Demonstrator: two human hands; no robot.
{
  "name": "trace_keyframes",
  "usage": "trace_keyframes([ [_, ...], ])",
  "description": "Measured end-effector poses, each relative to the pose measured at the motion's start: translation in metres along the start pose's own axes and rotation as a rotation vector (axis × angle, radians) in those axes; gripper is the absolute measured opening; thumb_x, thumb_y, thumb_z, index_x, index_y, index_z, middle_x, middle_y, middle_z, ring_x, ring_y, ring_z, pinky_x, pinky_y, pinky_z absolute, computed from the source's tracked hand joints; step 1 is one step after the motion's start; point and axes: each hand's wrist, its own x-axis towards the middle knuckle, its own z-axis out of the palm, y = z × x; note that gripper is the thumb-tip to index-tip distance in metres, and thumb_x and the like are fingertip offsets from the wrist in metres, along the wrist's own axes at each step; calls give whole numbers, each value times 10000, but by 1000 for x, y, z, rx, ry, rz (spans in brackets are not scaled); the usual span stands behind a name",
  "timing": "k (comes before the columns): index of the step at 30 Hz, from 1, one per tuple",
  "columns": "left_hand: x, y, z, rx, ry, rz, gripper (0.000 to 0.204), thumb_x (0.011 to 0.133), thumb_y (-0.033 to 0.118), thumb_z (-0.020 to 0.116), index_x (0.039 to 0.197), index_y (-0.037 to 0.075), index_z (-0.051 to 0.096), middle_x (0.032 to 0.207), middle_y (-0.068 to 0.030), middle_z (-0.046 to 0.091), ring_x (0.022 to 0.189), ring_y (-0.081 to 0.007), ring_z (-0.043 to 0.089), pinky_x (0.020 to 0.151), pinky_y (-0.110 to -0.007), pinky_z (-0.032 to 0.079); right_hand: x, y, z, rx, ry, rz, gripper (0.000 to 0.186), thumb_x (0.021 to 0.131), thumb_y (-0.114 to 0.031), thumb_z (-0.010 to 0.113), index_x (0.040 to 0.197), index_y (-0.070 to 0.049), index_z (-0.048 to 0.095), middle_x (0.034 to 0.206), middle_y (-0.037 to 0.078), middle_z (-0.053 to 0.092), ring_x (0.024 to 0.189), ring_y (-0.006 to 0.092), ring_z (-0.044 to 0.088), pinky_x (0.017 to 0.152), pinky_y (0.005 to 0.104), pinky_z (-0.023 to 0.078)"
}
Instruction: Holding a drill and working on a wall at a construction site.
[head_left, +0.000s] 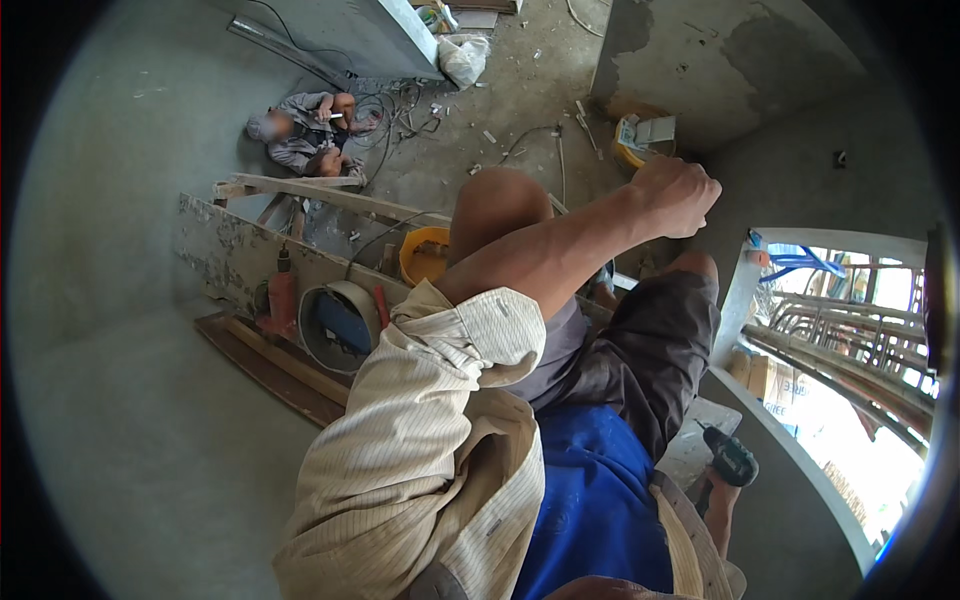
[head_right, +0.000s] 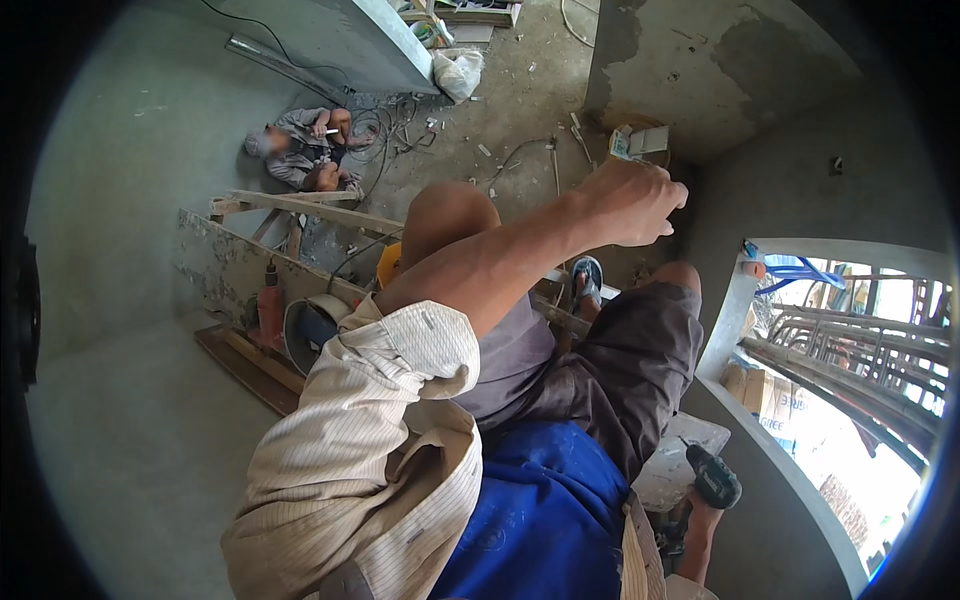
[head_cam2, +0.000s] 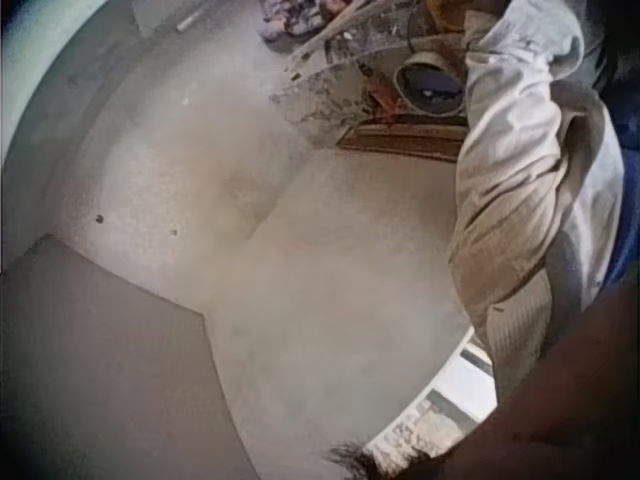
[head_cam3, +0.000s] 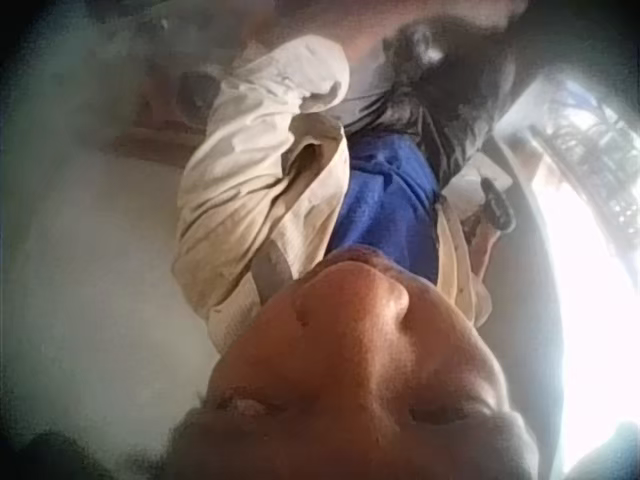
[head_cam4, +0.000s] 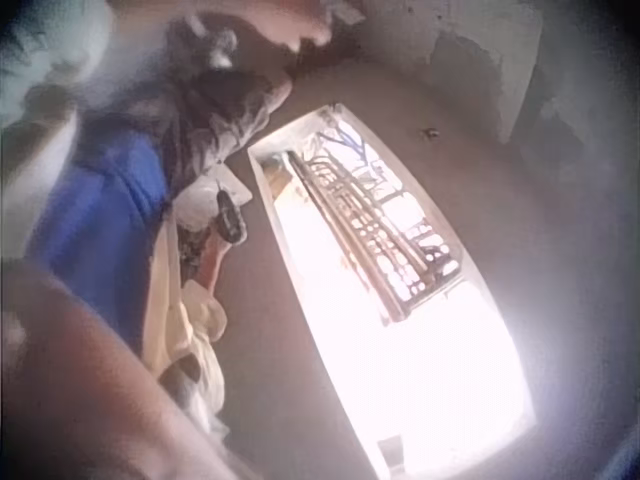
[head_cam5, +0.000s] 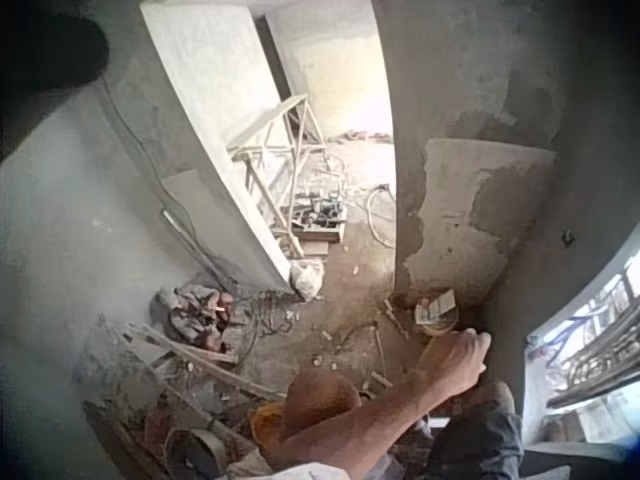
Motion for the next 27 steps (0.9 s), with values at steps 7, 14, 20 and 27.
trace_keyframes([
  [7,2,1,2,15,18,35,309,822,279,730,1023,51,677,958,-146,686,906,-307,693,783,-428,552,-12,-15,15,-11,9,-114,232,772,21,658,983,-61,609,754,15,588,588,151,575,526,297,456],
  [14,2,1,2,-2,11,41,293,826,279,726,983,38,671,942,-148,679,902,-313,692,770,-429,553,-24,-34,27,35,28,-114,200,784,14,655,966,-60,615,703,15,580,491,142,541,445,293,425],
  [20,3,3,2,-4,5,40,293,826,277,724,986,38,671,943,-148,679,908,-313,691,780,-431,552,-12,-5,11,-81,32,-108,179,798,4,665,953,-68,615,715,11,583,519,131,549,459,277,427],
  [27,5,3,2,2,-15,35,291,827,270,725,995,38,669,946,-151,678,921,-313,687,790,-430,550,-4,15,2,-91,1,-36,247,812,-13,711,1031,-71,613,770,-3,588,539,107,525,467,270,435],
])
